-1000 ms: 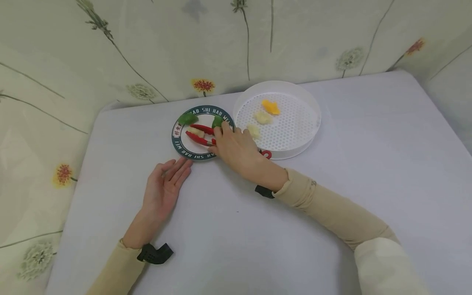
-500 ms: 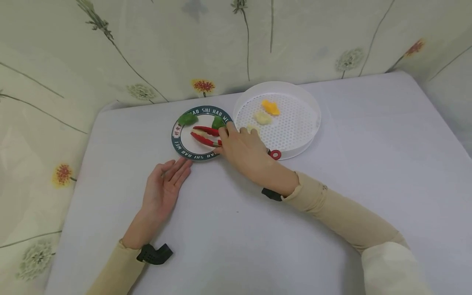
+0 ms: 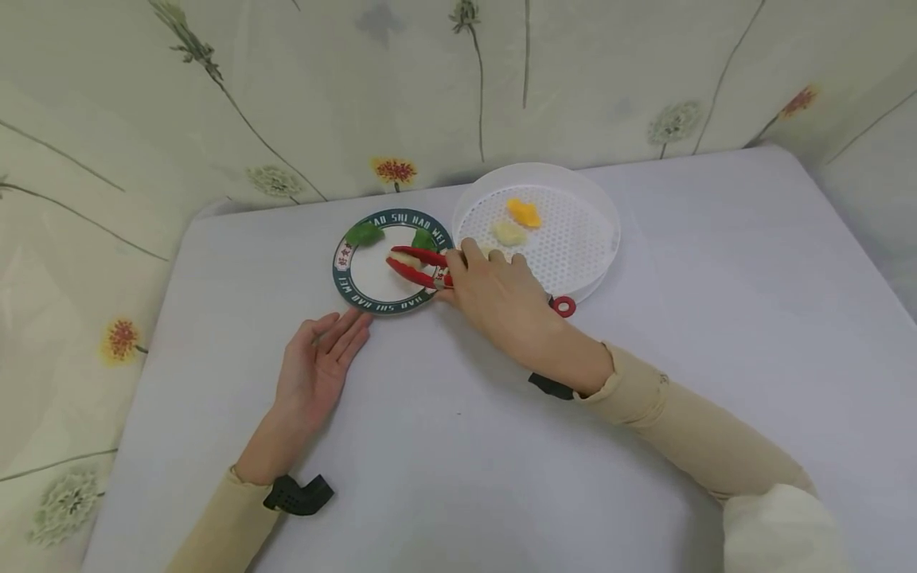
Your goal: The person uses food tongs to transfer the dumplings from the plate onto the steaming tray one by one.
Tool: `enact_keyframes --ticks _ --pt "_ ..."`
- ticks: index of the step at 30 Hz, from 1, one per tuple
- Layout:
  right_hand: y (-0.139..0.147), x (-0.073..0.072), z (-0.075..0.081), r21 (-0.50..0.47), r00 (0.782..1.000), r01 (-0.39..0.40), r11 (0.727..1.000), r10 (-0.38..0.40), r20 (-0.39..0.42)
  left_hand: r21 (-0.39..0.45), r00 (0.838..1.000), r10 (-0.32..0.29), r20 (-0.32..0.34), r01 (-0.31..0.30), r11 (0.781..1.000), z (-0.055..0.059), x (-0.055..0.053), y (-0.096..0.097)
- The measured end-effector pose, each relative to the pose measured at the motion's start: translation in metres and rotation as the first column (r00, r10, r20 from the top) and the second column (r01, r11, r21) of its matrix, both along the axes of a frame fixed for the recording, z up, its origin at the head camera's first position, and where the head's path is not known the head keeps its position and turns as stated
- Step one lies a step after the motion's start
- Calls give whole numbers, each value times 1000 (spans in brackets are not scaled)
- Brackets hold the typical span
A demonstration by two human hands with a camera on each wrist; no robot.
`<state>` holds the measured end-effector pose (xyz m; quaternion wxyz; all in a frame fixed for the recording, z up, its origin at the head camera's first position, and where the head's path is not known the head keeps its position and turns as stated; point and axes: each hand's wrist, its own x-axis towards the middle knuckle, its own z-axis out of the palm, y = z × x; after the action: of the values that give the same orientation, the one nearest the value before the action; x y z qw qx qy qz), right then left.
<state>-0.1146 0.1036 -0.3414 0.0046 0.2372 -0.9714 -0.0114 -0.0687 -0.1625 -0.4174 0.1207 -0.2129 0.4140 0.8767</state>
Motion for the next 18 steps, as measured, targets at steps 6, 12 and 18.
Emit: enact_keyframes --ticks 6,12,18 --pt "16 2 10 -15 996 52 999 -51 69 9 1000 7 0 -7 1000 -1 0 0" --pt "33 10 18 -6 996 70 998 -69 48 7 1000 7 0 -7 1000 -4 0 0" --pt "56 19 27 -8 996 84 996 -84 -26 0 999 -24 -20 24 1000 -5 0 -1"
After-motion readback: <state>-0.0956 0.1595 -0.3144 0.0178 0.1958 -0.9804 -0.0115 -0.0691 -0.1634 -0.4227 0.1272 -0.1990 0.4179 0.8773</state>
